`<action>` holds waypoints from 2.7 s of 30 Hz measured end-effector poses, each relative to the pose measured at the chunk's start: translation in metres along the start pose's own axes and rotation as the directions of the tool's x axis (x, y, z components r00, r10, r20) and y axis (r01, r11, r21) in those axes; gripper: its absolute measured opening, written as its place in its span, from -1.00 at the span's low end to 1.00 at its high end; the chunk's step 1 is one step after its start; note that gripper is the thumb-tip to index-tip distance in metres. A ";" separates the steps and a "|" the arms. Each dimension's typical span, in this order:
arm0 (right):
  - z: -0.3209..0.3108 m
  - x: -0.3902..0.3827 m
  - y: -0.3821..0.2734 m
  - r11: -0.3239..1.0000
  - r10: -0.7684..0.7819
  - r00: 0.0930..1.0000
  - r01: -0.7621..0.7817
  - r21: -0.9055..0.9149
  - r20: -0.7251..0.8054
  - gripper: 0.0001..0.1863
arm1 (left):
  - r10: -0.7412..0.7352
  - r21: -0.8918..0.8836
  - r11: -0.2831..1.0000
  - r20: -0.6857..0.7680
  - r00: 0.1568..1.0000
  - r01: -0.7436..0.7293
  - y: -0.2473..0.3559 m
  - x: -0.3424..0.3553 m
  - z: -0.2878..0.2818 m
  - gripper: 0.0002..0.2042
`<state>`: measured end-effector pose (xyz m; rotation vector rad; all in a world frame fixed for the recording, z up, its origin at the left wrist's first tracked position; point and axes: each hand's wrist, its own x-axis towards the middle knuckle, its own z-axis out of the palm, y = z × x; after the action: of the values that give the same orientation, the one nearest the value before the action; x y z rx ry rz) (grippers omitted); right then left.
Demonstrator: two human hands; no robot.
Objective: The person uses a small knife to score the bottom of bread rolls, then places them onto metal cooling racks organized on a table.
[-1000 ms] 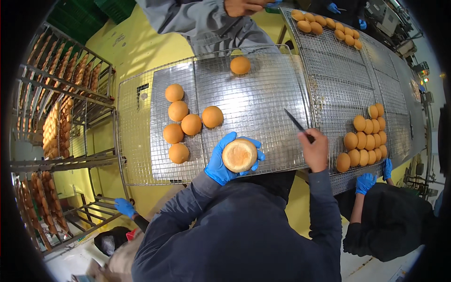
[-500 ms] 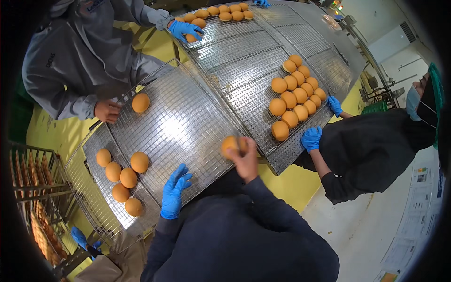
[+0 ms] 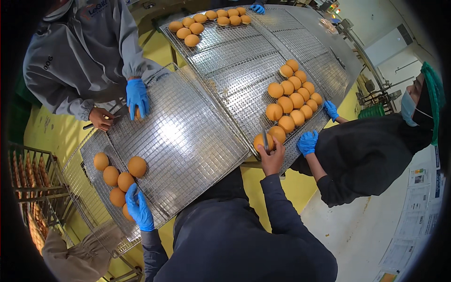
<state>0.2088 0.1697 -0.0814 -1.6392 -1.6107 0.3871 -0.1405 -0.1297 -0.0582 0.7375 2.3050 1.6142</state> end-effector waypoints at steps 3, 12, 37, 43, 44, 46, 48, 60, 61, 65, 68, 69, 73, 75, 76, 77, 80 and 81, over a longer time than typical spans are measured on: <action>0.003 0.010 -0.009 0.994 -0.094 0.993 0.089 0.067 0.075 -0.40 | -0.020 0.040 0.999 0.008 1.000 0.020 0.005 -0.002 -0.007 -0.66; -0.010 0.095 -0.027 0.961 -0.087 0.937 0.168 -0.221 0.337 -0.67 | 0.047 0.120 0.992 0.019 0.999 -0.049 0.004 -0.006 -0.010 -0.66; 0.013 0.124 -0.001 0.975 -0.173 0.870 0.218 -0.045 0.461 -0.57 | 0.080 0.580 0.814 -0.161 0.984 0.028 -0.038 -0.016 -0.032 -0.55; 0.014 0.196 0.035 0.968 -0.206 0.935 0.237 -0.076 0.288 -0.69 | 0.092 0.602 0.794 -0.250 0.964 0.081 -0.037 -0.034 -0.034 -0.52; -0.002 0.208 0.055 0.960 -0.229 0.931 0.265 -0.093 0.283 -0.68 | 0.059 0.584 0.808 -0.209 0.976 0.076 -0.025 -0.033 -0.030 -0.52; -0.022 0.233 0.095 0.957 -0.248 0.931 0.278 -0.079 0.269 -0.65 | 0.055 0.665 0.743 -0.173 0.983 0.075 -0.009 -0.015 -0.021 -0.51; -0.014 0.260 0.123 0.960 -0.227 0.924 0.266 -0.090 0.308 -0.62 | 0.079 0.659 0.745 -0.239 0.968 0.101 -0.016 -0.023 -0.026 -0.52; -0.037 0.289 0.192 0.973 -0.171 0.962 0.200 -0.118 0.215 -0.44 | -0.001 0.662 0.729 -0.254 0.967 0.175 -0.015 -0.023 -0.018 -0.49; -0.029 0.290 0.190 0.970 -0.208 0.957 0.228 -0.084 0.204 -0.43 | 0.013 0.663 0.730 -0.259 0.966 0.168 -0.019 -0.033 -0.018 -0.50; -0.011 0.280 0.198 0.916 -0.377 0.924 0.382 -0.126 0.063 -0.39 | 0.074 0.574 0.813 -0.274 0.959 0.102 -0.047 -0.033 -0.012 -0.55; -0.032 0.283 0.189 0.960 -0.036 0.981 0.087 -0.267 0.192 -0.40 | 0.043 0.610 0.786 -0.209 0.977 0.096 -0.038 -0.025 -0.007 -0.55; -0.043 0.279 0.203 0.966 -0.035 0.988 0.072 -0.249 0.151 -0.39 | 0.049 0.610 0.788 -0.194 0.980 0.081 -0.045 -0.020 -0.006 -0.55; -0.048 0.271 0.178 0.987 0.116 0.967 -0.085 -0.138 0.229 -0.43 | 0.055 0.603 0.792 -0.222 0.974 0.092 -0.055 -0.029 -0.015 -0.56; -0.052 0.268 0.180 0.982 0.172 0.957 -0.149 -0.113 0.233 -0.45 | 0.035 0.616 0.780 -0.217 0.975 0.109 -0.058 -0.028 -0.016 -0.55; -0.052 0.269 0.175 0.973 0.192 0.959 -0.158 -0.169 0.209 -0.46 | 0.030 0.621 0.775 -0.221 0.975 0.117 -0.055 -0.029 -0.015 -0.54; -0.051 0.270 0.170 0.960 0.211 0.960 -0.168 -0.225 0.184 -0.47 | 0.025 0.626 0.770 -0.225 0.974 0.125 -0.053 -0.029 -0.015 -0.53; -0.042 0.274 0.143 0.973 0.132 0.983 -0.104 -0.208 0.125 -0.46 | 0.023 0.639 0.758 -0.225 0.974 0.130 -0.051 -0.033 -0.018 -0.53; -0.034 0.275 0.132 0.983 0.085 0.991 -0.066 -0.174 0.107 -0.45 | 0.021 0.644 0.753 -0.228 0.973 0.134 -0.051 -0.033 -0.018 -0.53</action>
<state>0.3657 0.4337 -0.0685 -1.8401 -1.7091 0.3972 -0.1348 -0.1755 -0.1021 0.6157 3.0696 0.8483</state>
